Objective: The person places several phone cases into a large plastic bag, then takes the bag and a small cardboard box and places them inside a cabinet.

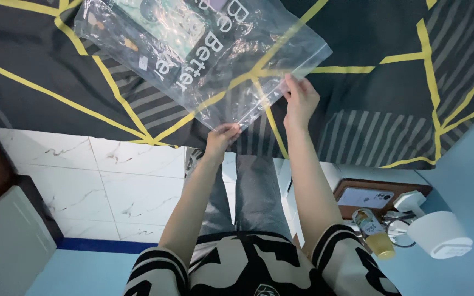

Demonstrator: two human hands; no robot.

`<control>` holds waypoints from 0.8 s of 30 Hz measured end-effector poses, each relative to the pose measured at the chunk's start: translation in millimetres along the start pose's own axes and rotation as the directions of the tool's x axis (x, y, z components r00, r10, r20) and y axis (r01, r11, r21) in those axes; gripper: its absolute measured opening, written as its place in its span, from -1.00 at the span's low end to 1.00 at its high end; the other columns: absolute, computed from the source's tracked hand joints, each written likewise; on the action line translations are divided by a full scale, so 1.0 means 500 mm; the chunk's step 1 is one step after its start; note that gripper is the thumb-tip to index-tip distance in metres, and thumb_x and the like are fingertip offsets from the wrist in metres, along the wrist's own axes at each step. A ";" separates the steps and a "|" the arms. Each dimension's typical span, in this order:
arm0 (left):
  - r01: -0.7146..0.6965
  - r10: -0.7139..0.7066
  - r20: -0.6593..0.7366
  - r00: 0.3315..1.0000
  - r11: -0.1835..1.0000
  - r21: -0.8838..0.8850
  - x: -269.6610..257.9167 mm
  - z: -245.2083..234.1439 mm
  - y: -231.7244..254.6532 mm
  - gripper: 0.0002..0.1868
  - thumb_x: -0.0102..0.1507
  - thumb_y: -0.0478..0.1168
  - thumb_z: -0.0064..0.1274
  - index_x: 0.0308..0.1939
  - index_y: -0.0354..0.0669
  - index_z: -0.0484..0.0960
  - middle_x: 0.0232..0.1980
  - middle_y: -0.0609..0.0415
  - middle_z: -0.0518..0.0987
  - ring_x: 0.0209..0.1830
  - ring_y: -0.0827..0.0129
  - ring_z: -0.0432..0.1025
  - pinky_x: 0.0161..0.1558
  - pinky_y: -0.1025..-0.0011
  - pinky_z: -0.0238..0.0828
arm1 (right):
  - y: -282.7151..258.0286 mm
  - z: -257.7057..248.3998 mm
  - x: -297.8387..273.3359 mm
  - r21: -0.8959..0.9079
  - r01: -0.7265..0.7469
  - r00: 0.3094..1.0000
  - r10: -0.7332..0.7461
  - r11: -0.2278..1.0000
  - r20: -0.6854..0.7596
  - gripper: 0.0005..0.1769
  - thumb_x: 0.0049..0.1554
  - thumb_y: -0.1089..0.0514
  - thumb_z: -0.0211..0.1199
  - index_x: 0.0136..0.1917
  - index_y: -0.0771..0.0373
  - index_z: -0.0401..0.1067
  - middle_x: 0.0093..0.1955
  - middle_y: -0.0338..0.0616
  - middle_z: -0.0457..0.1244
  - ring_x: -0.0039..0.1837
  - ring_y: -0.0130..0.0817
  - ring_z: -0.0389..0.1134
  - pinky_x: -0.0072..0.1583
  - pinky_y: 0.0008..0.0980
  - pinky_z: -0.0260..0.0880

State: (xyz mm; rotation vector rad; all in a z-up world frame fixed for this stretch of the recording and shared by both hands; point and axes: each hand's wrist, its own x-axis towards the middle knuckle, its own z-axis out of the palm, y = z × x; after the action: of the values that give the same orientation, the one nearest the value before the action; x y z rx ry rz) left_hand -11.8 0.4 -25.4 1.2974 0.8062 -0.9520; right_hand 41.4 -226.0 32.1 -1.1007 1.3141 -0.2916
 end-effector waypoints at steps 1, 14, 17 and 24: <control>0.006 -0.006 -0.008 1.000 1.000 0.003 -0.002 0.001 0.000 -0.83 0.24 -0.27 0.29 -0.13 -0.28 0.74 -0.34 -0.07 0.67 -0.44 0.42 0.50 -0.41 0.62 0.34 | 0.002 0.000 0.001 -0.018 0.023 1.000 -0.023 1.000 0.003 -0.77 0.12 0.14 0.51 -0.06 0.33 0.56 -0.13 0.09 0.34 -0.03 -0.16 0.42 0.07 0.13 0.51; -0.612 0.136 0.598 0.790 0.233 0.756 -0.076 0.156 0.348 -0.65 0.29 0.05 0.05 -0.44 -0.08 0.66 -0.49 -0.05 0.63 -0.33 -0.17 0.59 -0.18 0.07 0.49 | 0.041 -0.053 0.052 0.015 0.165 0.967 -0.165 0.986 0.194 -0.86 0.24 0.25 0.34 0.05 0.36 0.58 -0.08 0.15 0.39 0.03 -0.04 0.50 0.10 -0.08 0.57; -0.906 0.543 0.771 0.332 -0.043 0.421 -0.059 0.313 0.465 -0.76 0.44 -0.30 -0.13 0.16 -0.20 0.54 0.14 -0.10 0.60 0.10 -0.03 0.46 0.10 0.03 0.38 | -0.064 -0.049 -0.002 -0.061 0.240 0.893 -0.196 0.969 0.404 -0.83 0.28 0.17 0.16 -0.07 0.20 0.55 -0.14 -0.23 0.40 -0.03 -0.46 0.42 0.16 -0.40 0.51; -0.742 0.109 0.828 0.550 -0.391 0.544 0.126 0.502 0.496 -0.82 0.25 -0.05 0.11 -0.10 0.16 0.73 -0.06 0.17 0.67 0.29 0.12 0.31 0.30 -0.34 -0.23 | -0.062 -0.049 0.014 0.015 0.223 0.897 -0.211 0.975 0.389 -0.77 0.25 0.22 0.17 -0.23 0.28 0.49 -0.23 -0.15 0.38 -0.11 -0.43 0.39 0.15 -0.41 0.46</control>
State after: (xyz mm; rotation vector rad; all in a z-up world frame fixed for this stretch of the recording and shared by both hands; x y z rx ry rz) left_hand 232.1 -251.4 48.8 2.2581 -1.4147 -0.9295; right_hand 34.4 -258.0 55.1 -1.2600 0.8452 -0.2041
